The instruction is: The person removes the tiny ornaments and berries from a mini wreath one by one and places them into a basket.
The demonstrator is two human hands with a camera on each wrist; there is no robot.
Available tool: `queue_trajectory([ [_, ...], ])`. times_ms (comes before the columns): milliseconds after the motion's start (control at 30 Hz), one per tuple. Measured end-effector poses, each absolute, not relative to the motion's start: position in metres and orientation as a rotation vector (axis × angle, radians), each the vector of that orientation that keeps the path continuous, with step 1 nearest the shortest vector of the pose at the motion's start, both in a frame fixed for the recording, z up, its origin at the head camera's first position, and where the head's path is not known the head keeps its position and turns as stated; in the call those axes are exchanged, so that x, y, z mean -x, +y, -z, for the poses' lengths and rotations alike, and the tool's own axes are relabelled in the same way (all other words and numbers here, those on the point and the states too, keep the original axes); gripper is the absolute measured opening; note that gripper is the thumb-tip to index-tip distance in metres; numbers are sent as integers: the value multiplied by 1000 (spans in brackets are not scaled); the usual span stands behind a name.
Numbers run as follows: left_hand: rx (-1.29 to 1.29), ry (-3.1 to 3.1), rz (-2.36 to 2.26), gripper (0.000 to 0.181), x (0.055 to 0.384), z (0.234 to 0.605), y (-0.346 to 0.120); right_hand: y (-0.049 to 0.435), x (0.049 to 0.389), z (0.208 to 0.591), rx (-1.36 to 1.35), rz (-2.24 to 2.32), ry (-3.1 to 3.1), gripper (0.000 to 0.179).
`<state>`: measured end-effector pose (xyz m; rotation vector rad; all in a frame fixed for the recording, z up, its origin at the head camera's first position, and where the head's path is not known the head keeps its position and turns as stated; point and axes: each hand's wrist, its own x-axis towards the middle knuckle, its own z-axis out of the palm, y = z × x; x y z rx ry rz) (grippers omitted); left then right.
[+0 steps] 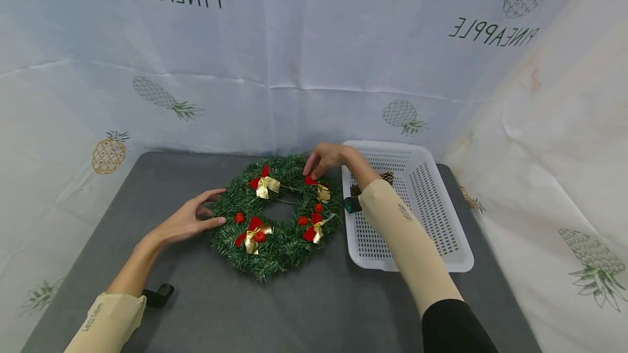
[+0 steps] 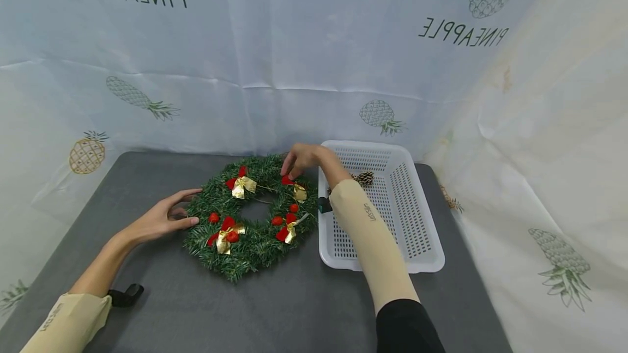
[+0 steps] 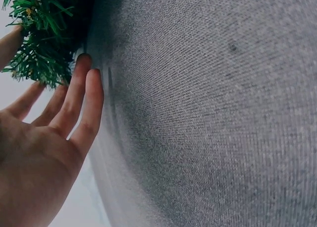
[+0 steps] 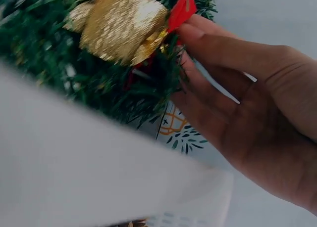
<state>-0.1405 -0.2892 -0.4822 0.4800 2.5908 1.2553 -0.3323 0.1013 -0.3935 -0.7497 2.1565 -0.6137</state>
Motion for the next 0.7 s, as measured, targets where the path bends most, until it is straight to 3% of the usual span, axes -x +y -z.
queue_trajectory([
  [433, -465, 2597, -1251, 77, 139, 482, -290, 90, 335, 397, 651, 570, 2128, 33],
  [700, -458, 2600, -1248, 77, 139, 483, -290, 89, 336, 396, 775, 531, 2167, 30],
])
